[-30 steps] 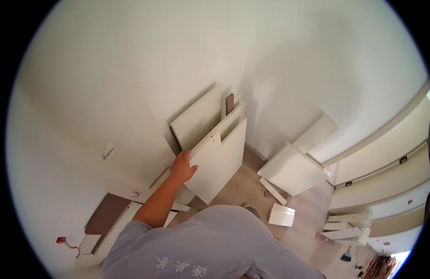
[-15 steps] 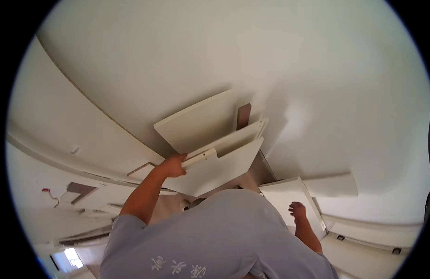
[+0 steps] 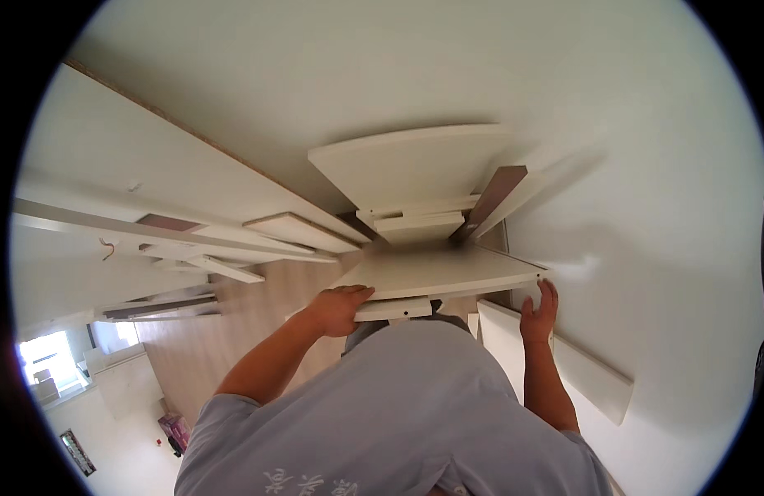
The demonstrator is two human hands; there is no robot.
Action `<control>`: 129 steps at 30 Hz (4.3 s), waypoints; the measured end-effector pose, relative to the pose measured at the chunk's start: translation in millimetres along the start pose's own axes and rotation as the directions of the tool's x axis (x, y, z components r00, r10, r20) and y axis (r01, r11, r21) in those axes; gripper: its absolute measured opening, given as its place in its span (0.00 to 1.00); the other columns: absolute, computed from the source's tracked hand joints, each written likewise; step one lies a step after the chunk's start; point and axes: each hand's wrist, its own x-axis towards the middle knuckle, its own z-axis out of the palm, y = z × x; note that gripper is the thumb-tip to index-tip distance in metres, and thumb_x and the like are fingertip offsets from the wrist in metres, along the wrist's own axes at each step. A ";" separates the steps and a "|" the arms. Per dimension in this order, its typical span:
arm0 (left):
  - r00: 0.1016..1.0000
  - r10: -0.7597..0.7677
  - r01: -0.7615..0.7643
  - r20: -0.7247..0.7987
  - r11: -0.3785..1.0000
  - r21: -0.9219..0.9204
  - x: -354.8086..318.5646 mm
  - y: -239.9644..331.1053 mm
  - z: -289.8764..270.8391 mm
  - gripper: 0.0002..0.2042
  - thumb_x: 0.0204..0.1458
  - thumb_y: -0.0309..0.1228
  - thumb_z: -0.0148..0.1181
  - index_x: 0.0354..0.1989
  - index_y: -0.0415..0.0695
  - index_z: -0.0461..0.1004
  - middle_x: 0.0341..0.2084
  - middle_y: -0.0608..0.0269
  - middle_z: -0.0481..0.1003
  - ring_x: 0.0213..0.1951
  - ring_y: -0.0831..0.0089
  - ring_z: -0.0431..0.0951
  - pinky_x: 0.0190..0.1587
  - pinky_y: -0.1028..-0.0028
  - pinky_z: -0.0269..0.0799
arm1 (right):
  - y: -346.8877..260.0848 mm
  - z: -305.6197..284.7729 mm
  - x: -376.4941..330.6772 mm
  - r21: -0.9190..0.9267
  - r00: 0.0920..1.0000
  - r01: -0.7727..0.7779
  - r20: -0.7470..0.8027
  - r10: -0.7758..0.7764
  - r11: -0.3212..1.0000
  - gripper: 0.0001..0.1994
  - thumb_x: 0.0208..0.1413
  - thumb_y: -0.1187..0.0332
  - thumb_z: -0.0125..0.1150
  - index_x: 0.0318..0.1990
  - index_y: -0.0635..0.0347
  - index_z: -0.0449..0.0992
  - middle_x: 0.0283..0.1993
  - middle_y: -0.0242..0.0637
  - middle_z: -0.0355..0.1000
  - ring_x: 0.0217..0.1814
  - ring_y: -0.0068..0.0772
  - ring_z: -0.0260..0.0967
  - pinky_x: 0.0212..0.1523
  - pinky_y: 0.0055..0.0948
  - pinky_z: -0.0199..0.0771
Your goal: The person assembles a white cabinet by aligning panels, picking up a power drill, and walking to a different area to retrieve more panels.
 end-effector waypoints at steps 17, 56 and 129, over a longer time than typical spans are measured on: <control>0.993 0.005 0.011 -0.114 0.990 0.138 -24.1 14.4 21.3 0.18 0.44 0.35 0.70 0.46 0.51 0.79 0.43 0.64 0.78 0.49 0.59 0.78 0.51 0.60 0.76 | -87.6 43.5 105.5 -0.199 0.828 0.442 0.465 -0.313 0.875 0.19 0.49 0.61 0.73 0.50 0.46 0.79 0.57 0.29 0.75 0.67 0.39 0.65 0.73 0.54 0.51; 0.933 -0.017 0.088 -0.360 0.979 0.184 17.6 -42.3 -48.7 0.21 0.48 0.40 0.68 0.51 0.47 0.78 0.52 0.57 0.78 0.58 0.58 0.76 0.58 0.55 0.72 | -87.5 77.3 127.7 -0.293 0.846 0.498 0.373 -0.382 0.816 0.23 0.48 0.68 0.70 0.54 0.56 0.75 0.58 0.43 0.73 0.67 0.49 0.64 0.75 0.52 0.52; 0.065 -0.945 -0.335 0.319 -0.322 -0.885 -604.3 -370.6 527.4 0.18 0.61 0.37 0.61 0.58 0.43 0.77 0.50 0.55 0.82 0.52 0.64 0.82 0.55 0.66 0.76 | -811.9 634.2 -357.6 0.146 -0.176 0.761 0.984 -0.015 0.632 0.15 0.56 0.64 0.66 0.47 0.63 0.83 0.33 0.38 0.79 0.31 0.33 0.76 0.29 0.36 0.76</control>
